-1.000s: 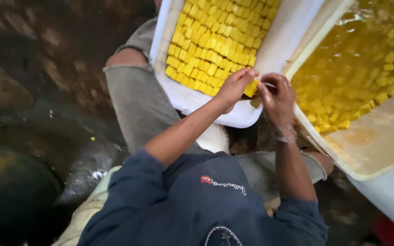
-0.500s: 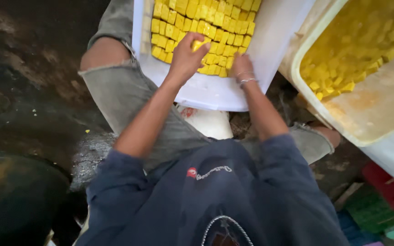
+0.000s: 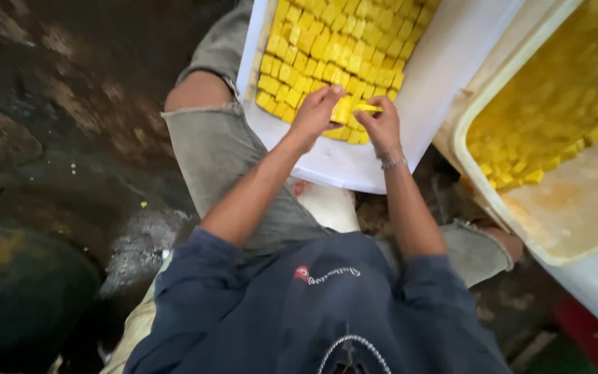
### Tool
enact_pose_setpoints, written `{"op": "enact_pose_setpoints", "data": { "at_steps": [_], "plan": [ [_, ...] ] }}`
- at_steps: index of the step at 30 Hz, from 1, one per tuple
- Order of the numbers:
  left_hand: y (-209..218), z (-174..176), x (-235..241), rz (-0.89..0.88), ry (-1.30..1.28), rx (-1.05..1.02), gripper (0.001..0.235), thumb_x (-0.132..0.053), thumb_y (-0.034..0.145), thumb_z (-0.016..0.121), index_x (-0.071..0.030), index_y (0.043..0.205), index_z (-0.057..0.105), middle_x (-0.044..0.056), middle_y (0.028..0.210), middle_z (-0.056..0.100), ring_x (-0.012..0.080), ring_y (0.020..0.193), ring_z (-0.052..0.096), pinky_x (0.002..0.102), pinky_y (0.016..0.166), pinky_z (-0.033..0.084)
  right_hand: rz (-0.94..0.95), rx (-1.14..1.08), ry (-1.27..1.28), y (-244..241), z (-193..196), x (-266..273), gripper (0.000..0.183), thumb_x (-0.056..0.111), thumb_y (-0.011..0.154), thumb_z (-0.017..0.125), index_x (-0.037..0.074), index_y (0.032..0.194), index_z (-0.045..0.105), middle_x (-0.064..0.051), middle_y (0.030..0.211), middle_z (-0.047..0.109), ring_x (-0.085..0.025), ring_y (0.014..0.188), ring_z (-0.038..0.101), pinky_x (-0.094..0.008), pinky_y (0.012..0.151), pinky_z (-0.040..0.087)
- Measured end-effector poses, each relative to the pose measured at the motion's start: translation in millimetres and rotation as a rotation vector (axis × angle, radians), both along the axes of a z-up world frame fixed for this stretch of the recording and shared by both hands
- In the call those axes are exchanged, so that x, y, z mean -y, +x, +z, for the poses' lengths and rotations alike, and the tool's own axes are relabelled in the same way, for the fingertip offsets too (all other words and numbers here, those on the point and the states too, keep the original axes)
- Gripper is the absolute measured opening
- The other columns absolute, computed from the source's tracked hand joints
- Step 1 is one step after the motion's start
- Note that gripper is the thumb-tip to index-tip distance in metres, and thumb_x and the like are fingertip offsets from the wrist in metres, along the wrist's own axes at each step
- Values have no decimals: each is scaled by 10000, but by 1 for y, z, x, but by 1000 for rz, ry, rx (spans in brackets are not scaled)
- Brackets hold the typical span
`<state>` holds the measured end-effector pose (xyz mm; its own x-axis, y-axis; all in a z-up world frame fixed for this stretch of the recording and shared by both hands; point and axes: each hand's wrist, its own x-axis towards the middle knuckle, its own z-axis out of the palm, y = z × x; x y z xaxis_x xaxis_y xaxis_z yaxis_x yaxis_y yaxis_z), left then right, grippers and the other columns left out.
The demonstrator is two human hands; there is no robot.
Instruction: The person transfers yellow food cubes from a water-filled tub into a white tray, arranging them in neat rows by hand. The person repeatedly scoops cubes from the water and places them into the tray, filling it systematically.
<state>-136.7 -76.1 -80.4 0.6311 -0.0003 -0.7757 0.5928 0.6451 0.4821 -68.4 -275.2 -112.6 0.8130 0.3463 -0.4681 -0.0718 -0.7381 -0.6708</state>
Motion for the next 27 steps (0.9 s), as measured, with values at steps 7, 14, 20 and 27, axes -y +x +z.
{"op": "enact_pose_setpoints", "data": {
  "at_steps": [7, 14, 20, 27],
  "plan": [
    [-9, 35, 19, 126, -301, 120, 477, -487, 1083, 465, -46, 1148, 634, 100, 957, 673, 207, 784, 664, 354, 658, 543, 380, 505, 190, -26, 149, -49, 428, 108, 839, 851, 29, 1114, 534, -210, 1346, 615, -430, 1210, 594, -472, 1004, 511],
    [-23, 55, 10, -81, -65, 218, 648, -568, 1041, 405, -13, 1236, 677, 86, 1041, 721, 148, 896, 688, 304, 789, 580, 749, 463, 166, -13, 207, -46, 388, 51, 816, 775, 52, 1141, 563, -227, 1448, 569, -437, 1263, 577, -494, 1028, 498],
    [-17, 64, 6, -139, -135, 202, 825, -700, 988, 315, -21, 1274, 686, 96, 1071, 732, 165, 943, 707, 317, 822, 602, 764, 412, 154, 10, 221, -45, 362, 71, 842, 820, 87, 1121, 589, -152, 1263, 697, -354, 1113, 643, -468, 915, 547],
    [-8, 49, 4, -41, -240, 106, 822, -713, 970, 392, 0, 1284, 654, 90, 1103, 681, 201, 896, 697, 378, 761, 609, 672, 463, 164, -3, 189, -53, 444, 145, 832, 886, 96, 1164, 594, -186, 1199, 633, -376, 1085, 645, -455, 867, 565]
  ]
}}
